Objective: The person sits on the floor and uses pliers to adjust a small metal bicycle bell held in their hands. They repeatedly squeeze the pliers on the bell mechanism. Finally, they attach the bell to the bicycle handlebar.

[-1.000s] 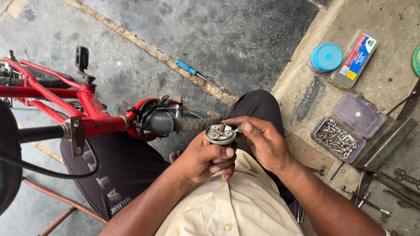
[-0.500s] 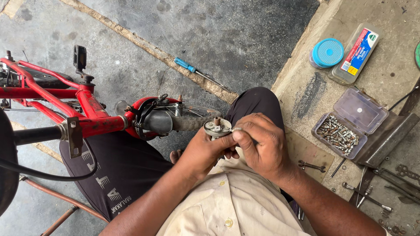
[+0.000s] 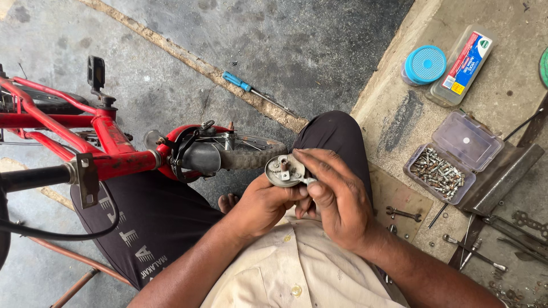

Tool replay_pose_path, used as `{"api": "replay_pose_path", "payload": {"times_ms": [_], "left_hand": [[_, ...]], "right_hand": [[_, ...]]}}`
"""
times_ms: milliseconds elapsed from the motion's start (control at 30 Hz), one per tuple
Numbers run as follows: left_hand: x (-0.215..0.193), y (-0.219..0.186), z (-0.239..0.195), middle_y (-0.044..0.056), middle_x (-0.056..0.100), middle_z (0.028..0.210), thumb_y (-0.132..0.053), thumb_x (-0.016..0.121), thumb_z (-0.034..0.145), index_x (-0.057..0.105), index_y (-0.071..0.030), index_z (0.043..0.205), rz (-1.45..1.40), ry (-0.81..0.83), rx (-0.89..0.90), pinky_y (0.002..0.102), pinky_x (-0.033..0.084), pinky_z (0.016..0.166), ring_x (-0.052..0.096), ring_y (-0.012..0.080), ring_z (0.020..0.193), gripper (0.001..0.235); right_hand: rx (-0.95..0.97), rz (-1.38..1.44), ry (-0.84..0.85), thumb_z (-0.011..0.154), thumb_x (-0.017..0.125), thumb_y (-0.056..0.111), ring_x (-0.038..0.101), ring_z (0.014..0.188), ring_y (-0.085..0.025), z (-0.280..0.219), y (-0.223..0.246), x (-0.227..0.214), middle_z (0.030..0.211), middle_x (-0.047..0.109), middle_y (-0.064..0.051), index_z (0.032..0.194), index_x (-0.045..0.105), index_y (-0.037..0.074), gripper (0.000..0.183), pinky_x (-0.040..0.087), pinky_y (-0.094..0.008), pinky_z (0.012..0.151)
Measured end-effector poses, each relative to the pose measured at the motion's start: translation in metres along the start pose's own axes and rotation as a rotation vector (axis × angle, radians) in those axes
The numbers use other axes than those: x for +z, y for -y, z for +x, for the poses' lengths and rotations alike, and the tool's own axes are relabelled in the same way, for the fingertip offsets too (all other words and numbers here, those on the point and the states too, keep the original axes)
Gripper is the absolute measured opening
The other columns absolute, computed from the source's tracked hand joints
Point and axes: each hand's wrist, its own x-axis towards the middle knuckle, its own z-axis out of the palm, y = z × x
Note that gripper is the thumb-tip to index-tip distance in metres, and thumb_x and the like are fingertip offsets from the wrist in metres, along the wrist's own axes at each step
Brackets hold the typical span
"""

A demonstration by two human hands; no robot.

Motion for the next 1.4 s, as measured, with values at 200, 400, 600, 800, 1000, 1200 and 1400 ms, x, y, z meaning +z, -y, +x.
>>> {"api": "replay_pose_path", "payload": {"times_ms": [200,400,600,800,1000,1200,1400], "left_hand": [[-0.004,0.007,0.002,0.006,0.067,0.098,-0.009,0.061,0.103,0.06,0.0,0.118,0.395,-0.101,0.118,0.029,0.056,0.083,0.066,0.0151,0.091,0.017],[0.0,0.003,0.003,0.004,0.066,0.101,-0.007,0.061,0.098,0.05,-0.005,0.137,0.341,-0.097,0.083,0.027,0.055,0.079,0.065,0.0114,0.091,0.04],[0.007,-0.006,0.005,0.006,0.062,0.094,-0.001,0.059,0.099,0.054,-0.002,0.119,0.474,-0.124,0.136,0.028,0.054,0.071,0.062,0.0128,0.082,0.021],[0.025,-0.017,0.002,0.004,0.059,0.093,-0.003,0.057,0.094,0.052,-0.005,0.117,0.632,-0.211,0.205,0.031,0.054,0.073,0.061,0.0135,0.083,0.024],[0.036,-0.027,0.0,0.009,0.063,0.096,-0.01,0.056,0.094,0.049,-0.006,0.128,0.904,-0.237,0.225,0.037,0.056,0.081,0.067,0.0214,0.088,0.035],[0.044,-0.035,-0.002,0.016,0.069,0.102,-0.013,0.058,0.097,0.052,-0.004,0.117,1.043,-0.348,0.192,0.044,0.056,0.085,0.072,0.0312,0.102,0.023],[0.043,-0.031,0.0,0.015,0.072,0.102,-0.007,0.057,0.091,0.054,-0.004,0.122,0.997,-0.357,0.198,0.043,0.056,0.086,0.073,0.0293,0.1,0.03]], "right_hand": [[-0.039,0.152,0.109,0.106,0.041,0.06,0.069,0.111,-0.024,0.007,-0.011,-0.005,0.154,0.05,-0.022,0.154,0.045,-0.004,0.08,0.06,-0.036,0.094],[-0.184,-0.06,0.106,0.105,0.044,0.063,0.051,0.146,-0.032,0.008,-0.016,-0.007,0.153,0.05,-0.02,0.152,0.045,-0.003,0.081,0.045,-0.044,0.12],[-0.077,0.176,0.145,0.112,0.043,0.052,0.048,0.152,-0.033,0.009,-0.024,-0.005,0.159,0.049,-0.021,0.153,0.048,-0.002,0.068,0.04,-0.046,0.127],[-0.092,0.346,0.182,0.106,0.054,0.059,0.04,0.155,-0.035,0.008,-0.028,0.0,0.161,0.042,-0.025,0.159,0.034,-0.003,0.084,0.035,-0.048,0.13],[-0.039,0.379,0.178,0.102,0.058,0.061,0.052,0.146,-0.03,0.012,-0.03,-0.01,0.154,0.051,-0.024,0.152,0.045,-0.001,0.08,0.043,-0.048,0.126],[0.054,0.654,0.233,0.108,0.059,0.045,0.049,0.147,-0.031,0.014,-0.029,-0.008,0.159,0.045,-0.027,0.14,0.049,-0.001,0.057,0.039,-0.049,0.126],[0.071,0.741,0.222,0.111,0.057,0.036,0.054,0.141,-0.029,0.014,-0.039,-0.005,0.158,0.048,-0.03,0.129,0.051,-0.001,0.042,0.041,-0.047,0.125]]}}
